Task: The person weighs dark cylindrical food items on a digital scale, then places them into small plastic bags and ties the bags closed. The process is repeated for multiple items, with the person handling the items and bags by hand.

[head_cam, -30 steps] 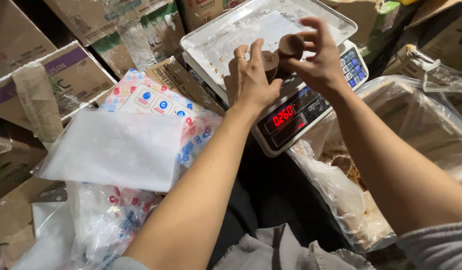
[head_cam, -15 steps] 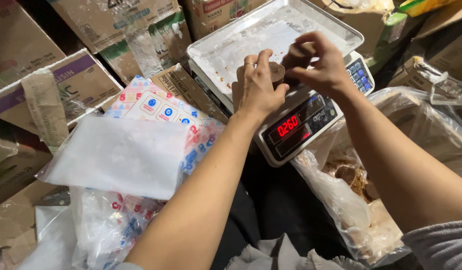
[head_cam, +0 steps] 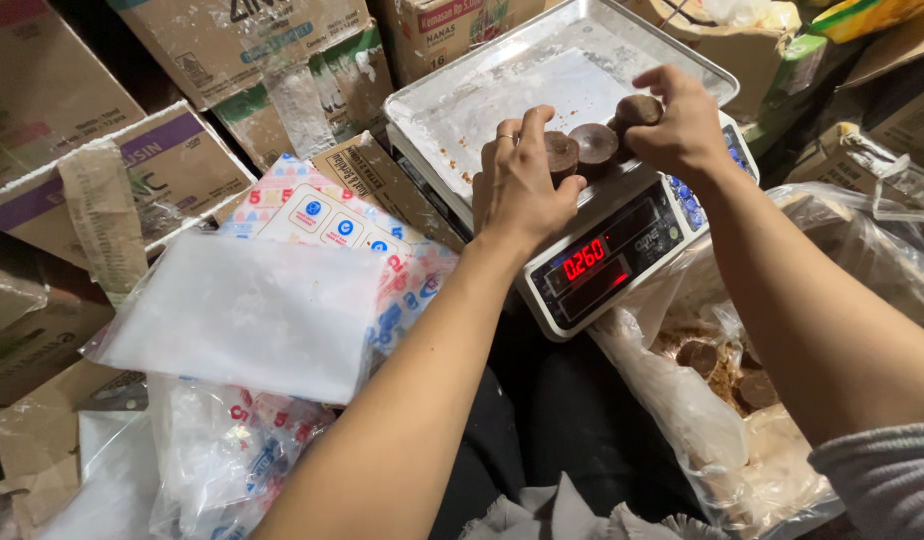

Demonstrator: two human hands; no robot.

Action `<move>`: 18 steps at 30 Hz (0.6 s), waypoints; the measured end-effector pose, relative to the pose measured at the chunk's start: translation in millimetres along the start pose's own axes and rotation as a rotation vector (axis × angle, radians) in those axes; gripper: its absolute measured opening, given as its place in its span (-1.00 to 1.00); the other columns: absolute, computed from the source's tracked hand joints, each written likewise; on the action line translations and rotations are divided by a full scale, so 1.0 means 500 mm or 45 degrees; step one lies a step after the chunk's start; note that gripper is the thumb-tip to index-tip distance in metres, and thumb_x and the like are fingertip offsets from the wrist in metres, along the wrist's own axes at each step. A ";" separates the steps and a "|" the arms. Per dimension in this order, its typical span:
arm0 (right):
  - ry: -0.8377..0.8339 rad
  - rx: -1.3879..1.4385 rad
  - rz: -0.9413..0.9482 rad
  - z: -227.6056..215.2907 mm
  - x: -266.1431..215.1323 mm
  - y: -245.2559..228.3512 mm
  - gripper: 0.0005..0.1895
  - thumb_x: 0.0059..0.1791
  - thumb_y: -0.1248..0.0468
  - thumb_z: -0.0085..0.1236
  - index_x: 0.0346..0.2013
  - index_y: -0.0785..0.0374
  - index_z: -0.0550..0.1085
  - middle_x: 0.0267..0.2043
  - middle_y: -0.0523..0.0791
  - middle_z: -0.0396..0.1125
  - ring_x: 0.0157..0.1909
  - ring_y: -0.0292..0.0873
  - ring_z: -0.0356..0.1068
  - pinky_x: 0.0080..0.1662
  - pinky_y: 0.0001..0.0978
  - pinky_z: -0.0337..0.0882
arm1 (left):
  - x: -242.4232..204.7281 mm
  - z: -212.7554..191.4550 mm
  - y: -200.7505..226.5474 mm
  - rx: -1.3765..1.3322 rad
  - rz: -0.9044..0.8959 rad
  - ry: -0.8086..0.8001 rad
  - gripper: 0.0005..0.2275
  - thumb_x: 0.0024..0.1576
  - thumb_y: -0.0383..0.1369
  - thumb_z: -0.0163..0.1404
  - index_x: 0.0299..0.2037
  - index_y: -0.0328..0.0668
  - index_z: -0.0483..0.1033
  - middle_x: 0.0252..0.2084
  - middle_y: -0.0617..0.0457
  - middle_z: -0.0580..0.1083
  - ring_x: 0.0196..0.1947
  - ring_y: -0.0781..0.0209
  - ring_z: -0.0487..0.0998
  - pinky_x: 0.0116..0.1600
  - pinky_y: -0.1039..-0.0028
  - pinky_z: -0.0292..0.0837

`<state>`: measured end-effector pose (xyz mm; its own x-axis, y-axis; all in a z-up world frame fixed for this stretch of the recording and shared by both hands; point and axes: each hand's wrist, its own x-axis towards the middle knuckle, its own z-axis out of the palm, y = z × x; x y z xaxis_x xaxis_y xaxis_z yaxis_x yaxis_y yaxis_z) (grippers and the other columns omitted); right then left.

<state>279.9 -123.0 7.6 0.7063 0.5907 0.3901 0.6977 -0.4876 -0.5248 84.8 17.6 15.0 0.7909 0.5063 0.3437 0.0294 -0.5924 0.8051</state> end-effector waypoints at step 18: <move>-0.165 -0.209 -0.276 -0.032 -0.088 -0.136 -0.09 -0.35 0.06 0.52 0.25 -0.02 0.35 0.10 -0.11 0.44 0.31 0.00 0.25 0.24 0.14 -0.15 | -0.086 -0.036 0.044 0.058 0.078 0.271 -0.40 -0.10 -0.40 0.28 0.18 -0.15 0.32 0.19 -0.24 0.31 0.17 -0.25 0.40 0.21 0.12 0.36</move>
<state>203.1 -126.1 38.3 0.5253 0.7643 0.3742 0.8479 -0.4326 -0.3065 40.3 -5.9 26.8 0.6456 0.5864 0.4893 0.0164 -0.6512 0.7587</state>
